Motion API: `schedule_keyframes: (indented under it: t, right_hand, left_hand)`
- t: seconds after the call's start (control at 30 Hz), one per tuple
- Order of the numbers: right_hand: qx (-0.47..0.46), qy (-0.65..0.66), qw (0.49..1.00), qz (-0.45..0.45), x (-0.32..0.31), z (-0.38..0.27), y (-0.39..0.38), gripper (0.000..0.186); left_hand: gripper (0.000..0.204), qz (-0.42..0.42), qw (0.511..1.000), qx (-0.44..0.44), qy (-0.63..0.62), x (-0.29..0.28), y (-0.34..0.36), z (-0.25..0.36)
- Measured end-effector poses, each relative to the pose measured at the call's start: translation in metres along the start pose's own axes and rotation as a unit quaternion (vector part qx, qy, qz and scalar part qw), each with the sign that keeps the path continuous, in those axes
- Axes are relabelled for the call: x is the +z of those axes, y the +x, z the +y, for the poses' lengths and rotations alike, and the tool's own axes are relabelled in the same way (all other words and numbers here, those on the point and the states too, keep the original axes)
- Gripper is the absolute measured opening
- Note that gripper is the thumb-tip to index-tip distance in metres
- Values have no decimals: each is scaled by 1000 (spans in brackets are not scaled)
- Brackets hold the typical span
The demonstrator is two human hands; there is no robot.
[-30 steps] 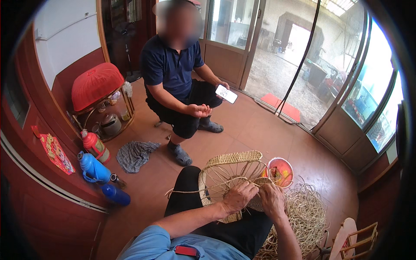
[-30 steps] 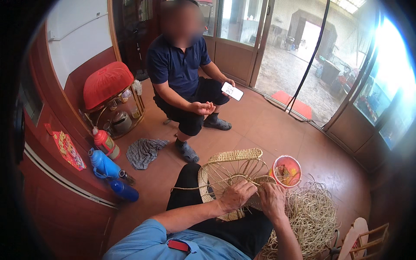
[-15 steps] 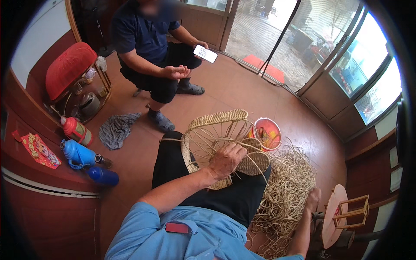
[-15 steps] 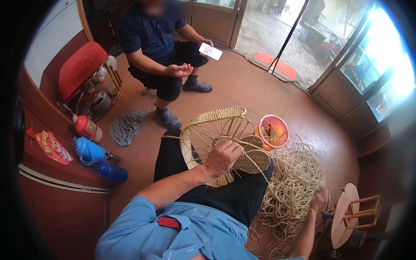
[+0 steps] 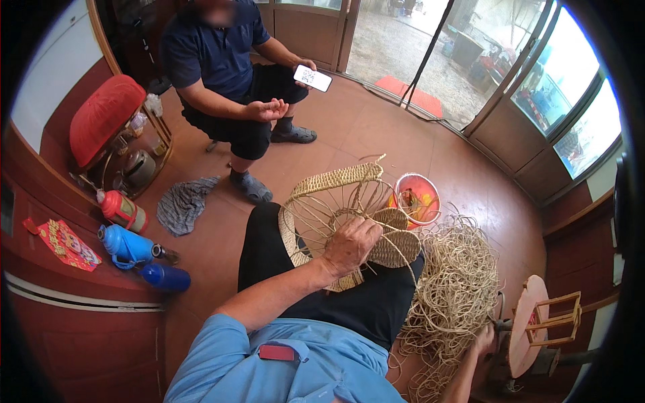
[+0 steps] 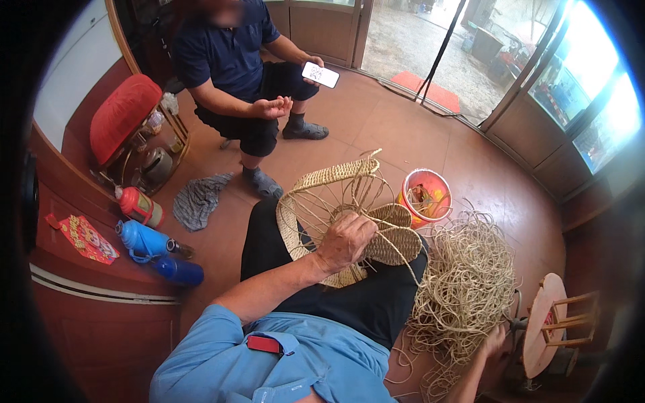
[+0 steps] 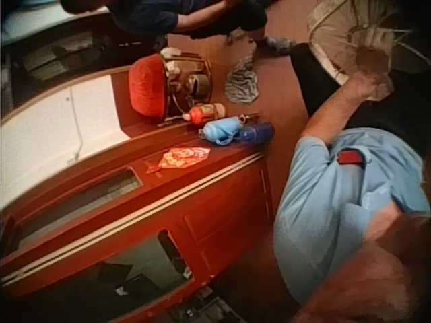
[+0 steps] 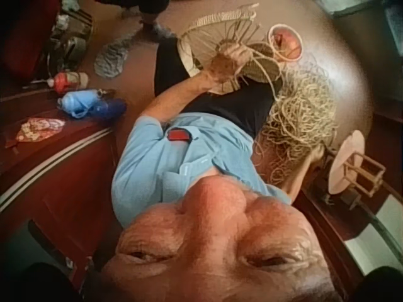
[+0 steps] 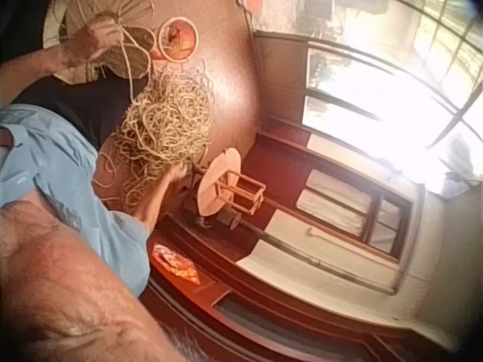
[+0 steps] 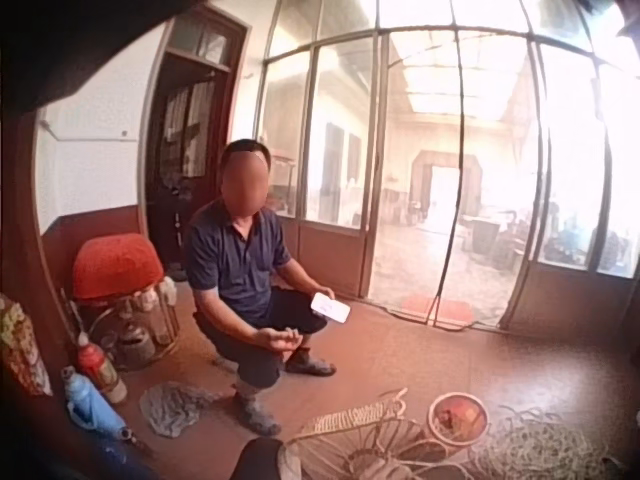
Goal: Weaving a basket from straw or flexible fibers.
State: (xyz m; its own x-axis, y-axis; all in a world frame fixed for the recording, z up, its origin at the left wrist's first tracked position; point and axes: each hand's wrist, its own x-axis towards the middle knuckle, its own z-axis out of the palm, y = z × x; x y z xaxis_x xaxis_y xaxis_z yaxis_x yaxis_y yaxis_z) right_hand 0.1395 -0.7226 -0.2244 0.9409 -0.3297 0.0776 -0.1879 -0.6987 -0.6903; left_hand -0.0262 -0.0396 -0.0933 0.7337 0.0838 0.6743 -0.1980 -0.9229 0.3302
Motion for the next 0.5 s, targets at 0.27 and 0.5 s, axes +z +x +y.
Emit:
schedule_keyframes:
  t: [0.27, 0.5]
  right_hand:
    - [-473, 43, 859, -191, 155, -431, -156, 37]
    - [-556, -48, 760, -332, 191, -491, -187, 25]
  left_hand:
    - [14, 1, 1000, -10, 4, -2, -1, -1]
    - [12, -13, 999, -28, 10, -3, -1, -2]
